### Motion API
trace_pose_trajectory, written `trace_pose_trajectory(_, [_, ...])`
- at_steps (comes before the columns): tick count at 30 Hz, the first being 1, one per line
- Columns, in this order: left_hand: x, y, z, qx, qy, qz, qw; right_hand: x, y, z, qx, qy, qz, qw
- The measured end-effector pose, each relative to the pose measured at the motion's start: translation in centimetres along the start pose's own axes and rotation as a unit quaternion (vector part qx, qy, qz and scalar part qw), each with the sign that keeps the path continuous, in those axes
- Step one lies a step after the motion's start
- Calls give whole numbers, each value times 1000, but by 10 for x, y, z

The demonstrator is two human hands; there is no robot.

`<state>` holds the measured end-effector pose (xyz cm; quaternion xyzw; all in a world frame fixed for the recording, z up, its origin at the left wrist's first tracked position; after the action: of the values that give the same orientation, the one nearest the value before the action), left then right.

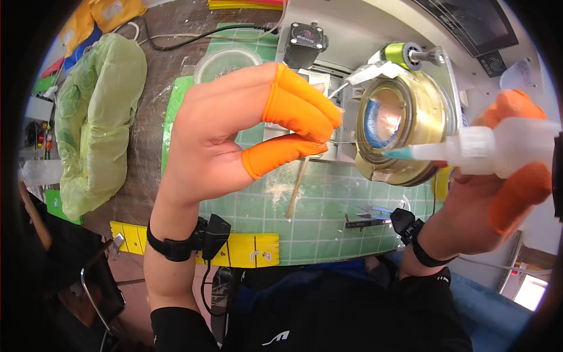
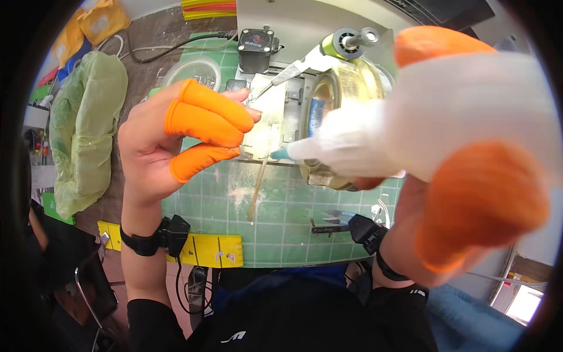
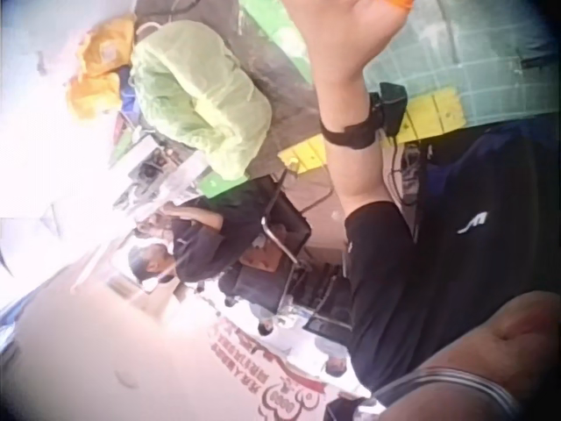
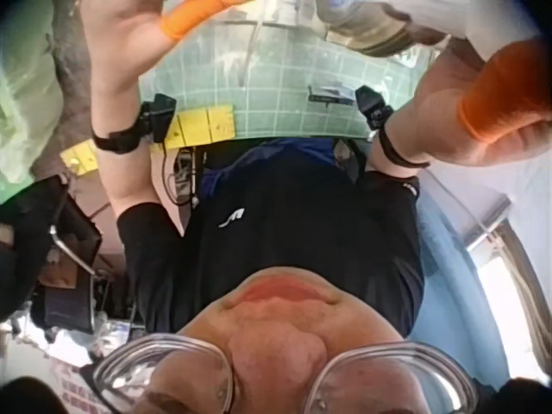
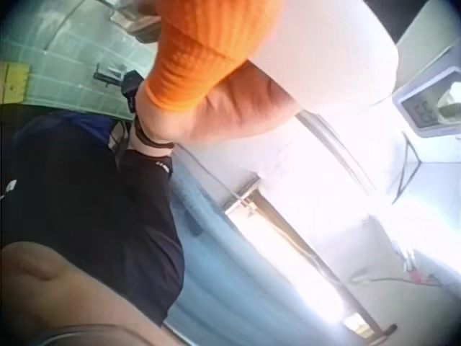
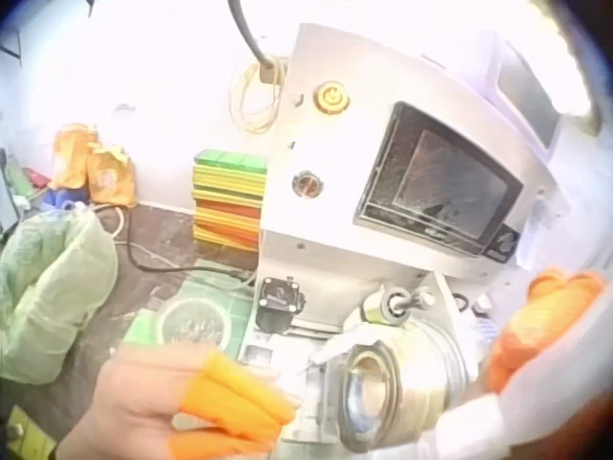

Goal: Assembling small electronic or mechanical components using adhesive and manual tools.

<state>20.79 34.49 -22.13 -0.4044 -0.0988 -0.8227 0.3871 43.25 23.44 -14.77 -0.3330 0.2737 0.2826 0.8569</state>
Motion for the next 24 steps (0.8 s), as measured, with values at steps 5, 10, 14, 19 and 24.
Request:
trace_pose_trajectory(5, [-3,-1,-2,11,4,-15,1000,-1,16,1,-13,-50,-82,995])
trace_pose_trajectory(10, [-3,-1,-2,10,16,-17,1000,12,7,-14,19,-42,-63,997])
trace_pose_trajectory(14, [-4,-1,-3,9,26,-8,1000,15,3,-22,58,-44,-52,996])
trace_pose_trajectory(19, [-3,-1,-1,13,30,-7,999,15,-7,-39,108,-52,-50,992])
trace_pose_trajectory(24, [-4,-1,-3,13,27,-8,1000,20,-11,-49,154,-59,-42,985])
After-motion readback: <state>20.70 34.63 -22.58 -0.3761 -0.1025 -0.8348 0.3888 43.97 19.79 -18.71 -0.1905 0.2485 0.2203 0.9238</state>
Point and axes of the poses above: each hand's wrist, its own z-axis towards the middle knuckle, its own y-axis out of the palm, x = y × z, the point moved 5 cm from there along z, towards the middle knuckle, and after that the axes turned 12 degrees about -z, right-handed, at the moved point
